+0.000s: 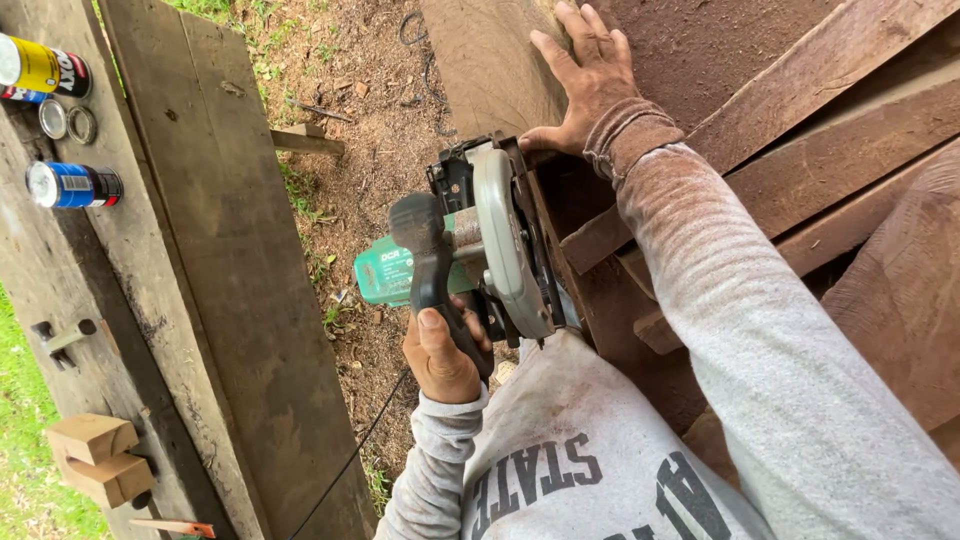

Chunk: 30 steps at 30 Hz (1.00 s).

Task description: Using a circular saw to cut various pieces of wood planks on a wooden workbench.

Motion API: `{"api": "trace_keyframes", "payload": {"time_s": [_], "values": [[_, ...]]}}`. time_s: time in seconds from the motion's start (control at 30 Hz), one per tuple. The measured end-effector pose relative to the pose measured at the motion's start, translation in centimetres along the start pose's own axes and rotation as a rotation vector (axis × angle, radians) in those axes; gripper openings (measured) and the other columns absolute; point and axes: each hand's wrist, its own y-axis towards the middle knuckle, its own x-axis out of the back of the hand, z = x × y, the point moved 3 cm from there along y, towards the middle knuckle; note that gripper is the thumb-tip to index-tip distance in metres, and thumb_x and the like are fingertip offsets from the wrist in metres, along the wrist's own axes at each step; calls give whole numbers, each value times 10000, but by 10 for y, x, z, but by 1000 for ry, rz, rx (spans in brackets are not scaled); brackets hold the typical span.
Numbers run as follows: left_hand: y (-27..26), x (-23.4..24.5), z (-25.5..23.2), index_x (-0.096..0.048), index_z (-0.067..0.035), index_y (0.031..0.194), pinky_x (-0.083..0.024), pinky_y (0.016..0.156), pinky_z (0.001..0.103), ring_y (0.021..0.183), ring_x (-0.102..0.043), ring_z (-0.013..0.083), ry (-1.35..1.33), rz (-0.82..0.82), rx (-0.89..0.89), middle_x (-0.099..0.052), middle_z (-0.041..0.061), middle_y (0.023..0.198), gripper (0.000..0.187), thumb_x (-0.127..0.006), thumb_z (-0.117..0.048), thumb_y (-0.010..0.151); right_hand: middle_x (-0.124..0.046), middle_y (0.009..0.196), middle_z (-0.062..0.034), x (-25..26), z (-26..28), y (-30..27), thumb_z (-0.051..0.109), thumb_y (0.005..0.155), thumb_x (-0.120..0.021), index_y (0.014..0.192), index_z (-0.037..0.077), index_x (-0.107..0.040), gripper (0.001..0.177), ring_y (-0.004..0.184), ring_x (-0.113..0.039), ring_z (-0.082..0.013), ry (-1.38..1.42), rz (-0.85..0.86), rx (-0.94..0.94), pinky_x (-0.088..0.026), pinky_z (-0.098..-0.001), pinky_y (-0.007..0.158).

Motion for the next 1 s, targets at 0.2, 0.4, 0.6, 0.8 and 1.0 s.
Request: {"api": "trace_keyframes", "payload": {"time_s": [0.2,0.4,0.6,0.8,1.0], "values": [[3,-3,4,-559,17,1038,-448,467,282,514,-536,158,-18,1,-8,-565,80,660,667,-606,-644,951,-162,1709,-195,2,0,-1,858,669,-815,1673,194,-327,1300,1579,-105,-432,-10,-5,-4,-103,-680,1239],[2,-6,8,-555,20,1041,-444,470,280,518,-537,158,-20,-28,-37,-559,74,662,680,-609,-652,947,-160,1691,-198,3,2,0,861,678,-801,1663,204,-320,1278,1565,-95,-439,-5,16,-16,-88,-675,1231],[4,-9,8,-557,16,1034,-453,473,267,516,-544,147,39,-61,-78,-558,63,654,719,-604,-693,928,-158,1696,-182,3,3,-1,866,689,-781,1664,223,-310,1259,1577,-85,-419,4,27,-32,-85,-667,1249],[11,-11,12,-554,14,1056,-456,472,269,547,-534,137,-15,-78,-121,-547,42,708,716,-614,-687,927,-161,1688,-188,2,3,2,841,697,-801,1656,214,-303,1249,1566,-83,-421,-11,24,-29,-85,-680,1228],[15,-15,6,-552,12,1049,-436,477,257,515,-530,139,28,-61,-142,-542,53,641,702,-580,-684,960,-170,1687,-182,4,5,1,812,699,-822,1654,219,-310,1235,1571,-90,-423,3,8,-23,-93,-677,1241]]}}
